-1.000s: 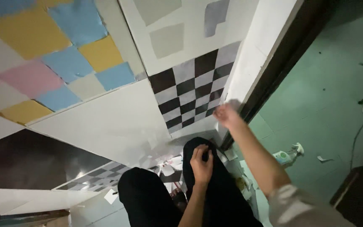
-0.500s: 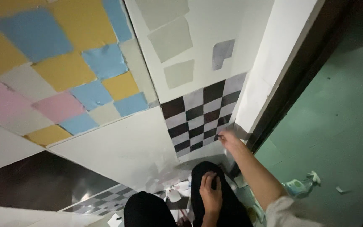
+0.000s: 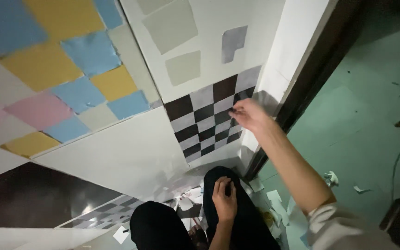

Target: Applying small square vinyl tiles to a wall to create a checkered pattern

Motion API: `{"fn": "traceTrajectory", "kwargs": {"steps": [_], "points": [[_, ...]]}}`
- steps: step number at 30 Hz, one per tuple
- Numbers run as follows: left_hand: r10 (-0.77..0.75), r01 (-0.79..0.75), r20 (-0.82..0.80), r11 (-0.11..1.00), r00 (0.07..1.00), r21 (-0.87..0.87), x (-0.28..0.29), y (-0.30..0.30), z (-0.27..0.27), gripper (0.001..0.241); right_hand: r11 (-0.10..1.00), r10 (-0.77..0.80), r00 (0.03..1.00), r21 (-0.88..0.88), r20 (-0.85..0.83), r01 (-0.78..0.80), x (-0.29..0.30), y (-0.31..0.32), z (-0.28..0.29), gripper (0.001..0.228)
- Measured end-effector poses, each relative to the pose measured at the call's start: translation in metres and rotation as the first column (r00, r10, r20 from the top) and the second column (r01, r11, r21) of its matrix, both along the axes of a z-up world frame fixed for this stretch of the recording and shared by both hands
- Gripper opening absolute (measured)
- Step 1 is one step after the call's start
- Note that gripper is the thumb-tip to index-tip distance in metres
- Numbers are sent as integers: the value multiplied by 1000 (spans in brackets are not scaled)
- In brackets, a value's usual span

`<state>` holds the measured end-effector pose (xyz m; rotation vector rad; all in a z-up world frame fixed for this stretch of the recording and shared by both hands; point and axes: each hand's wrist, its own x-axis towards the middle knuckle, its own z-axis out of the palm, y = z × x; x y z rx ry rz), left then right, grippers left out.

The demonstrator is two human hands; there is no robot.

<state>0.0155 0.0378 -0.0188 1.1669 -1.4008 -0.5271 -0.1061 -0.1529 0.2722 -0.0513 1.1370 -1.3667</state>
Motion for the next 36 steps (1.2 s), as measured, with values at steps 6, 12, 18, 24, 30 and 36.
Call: {"fn": "traceTrajectory", "kwargs": {"steps": [6, 12, 18, 24, 30, 36], "points": [[29, -29, 56, 1000, 998, -4, 0, 2, 0, 10, 986, 103, 994, -135, 47, -96, -13, 7, 28, 55], [20, -19, 78, 1000, 997, -6, 6, 3, -1, 10, 963, 81, 993, -263, 82, -56, -10, 46, 10, 56], [0, -2, 46, 999, 999, 47, 4, 6, -6, 20, 987, 141, 990, -82, 1, -140, 16, 12, -18, 54], [38, -38, 6, 999, 999, -26, 12, 8, -5, 15, 975, 170, 985, -150, 15, -166, 9, -13, -70, 33], [81, -81, -6, 993, 997, 88, 16, 14, 14, 13, 936, 274, 958, -249, 79, -247, 4, 6, -79, 26], [-14, 30, -129, 992, 992, 126, 33, 26, -2, 17, 818, 493, 629, 73, -602, -571, 92, 98, -149, 67]]}}
